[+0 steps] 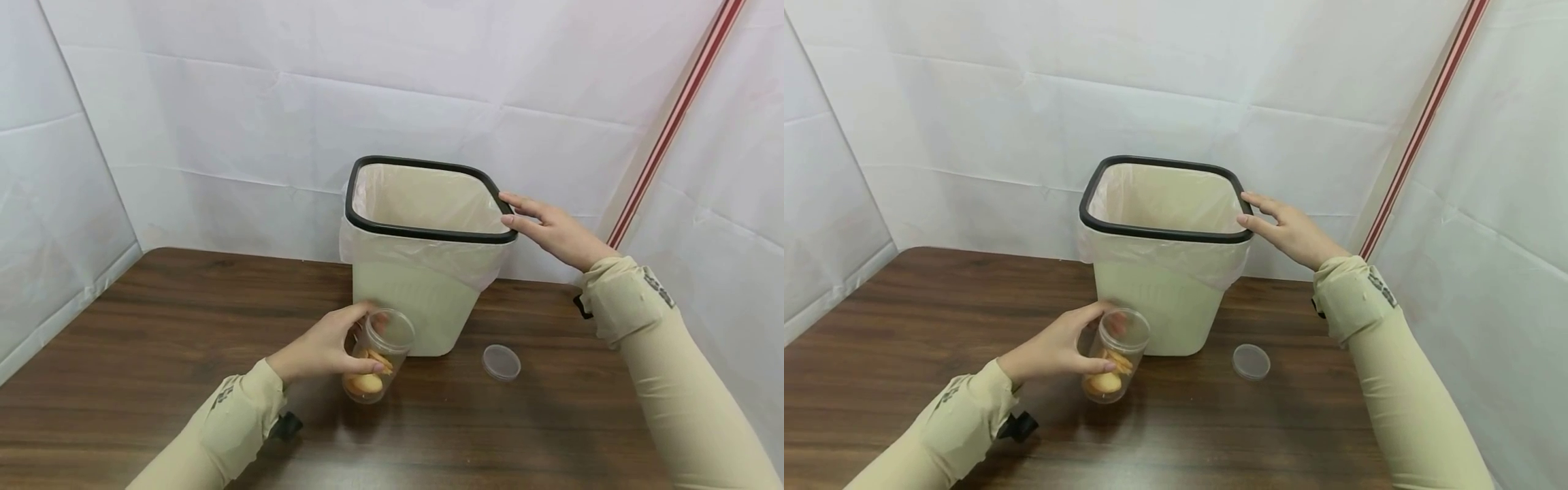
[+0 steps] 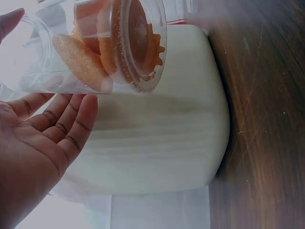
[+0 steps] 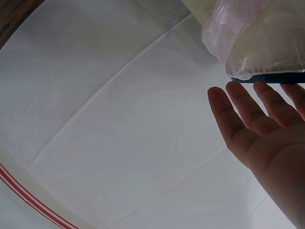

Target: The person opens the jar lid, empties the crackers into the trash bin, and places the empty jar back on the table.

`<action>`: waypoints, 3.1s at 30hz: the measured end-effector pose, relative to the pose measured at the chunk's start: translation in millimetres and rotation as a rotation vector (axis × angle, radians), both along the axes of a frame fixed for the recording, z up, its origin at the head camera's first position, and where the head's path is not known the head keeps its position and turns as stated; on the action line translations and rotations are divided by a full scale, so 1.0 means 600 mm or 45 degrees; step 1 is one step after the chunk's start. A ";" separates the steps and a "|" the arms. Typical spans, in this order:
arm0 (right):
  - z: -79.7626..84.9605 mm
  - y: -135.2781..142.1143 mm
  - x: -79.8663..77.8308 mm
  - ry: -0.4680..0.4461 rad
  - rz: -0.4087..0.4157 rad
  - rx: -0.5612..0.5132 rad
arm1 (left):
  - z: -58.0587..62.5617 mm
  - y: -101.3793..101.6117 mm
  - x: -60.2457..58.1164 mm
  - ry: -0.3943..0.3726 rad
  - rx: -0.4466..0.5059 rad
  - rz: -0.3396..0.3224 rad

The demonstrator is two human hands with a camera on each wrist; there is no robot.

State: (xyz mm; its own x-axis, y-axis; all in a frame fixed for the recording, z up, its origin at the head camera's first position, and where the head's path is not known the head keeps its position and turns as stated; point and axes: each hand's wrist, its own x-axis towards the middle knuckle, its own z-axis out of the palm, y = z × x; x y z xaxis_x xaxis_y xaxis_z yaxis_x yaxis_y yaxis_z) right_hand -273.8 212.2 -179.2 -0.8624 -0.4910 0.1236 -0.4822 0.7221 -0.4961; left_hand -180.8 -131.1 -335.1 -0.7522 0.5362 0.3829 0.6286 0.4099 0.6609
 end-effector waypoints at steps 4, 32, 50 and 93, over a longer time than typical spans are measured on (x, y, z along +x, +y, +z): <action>0.000 0.000 0.001 0.001 -0.004 0.001 | 0.002 -0.002 0.000 0.006 0.008 0.010; -0.004 -0.004 0.000 -0.006 0.000 -0.002 | 0.039 -0.029 0.014 0.166 0.045 0.137; -0.003 -0.011 -0.006 -0.016 0.015 0.004 | 0.075 -0.064 0.011 0.261 -0.002 0.203; -0.007 0.006 -0.004 -0.015 0.002 0.025 | 0.181 -0.123 -0.014 0.191 -0.154 0.436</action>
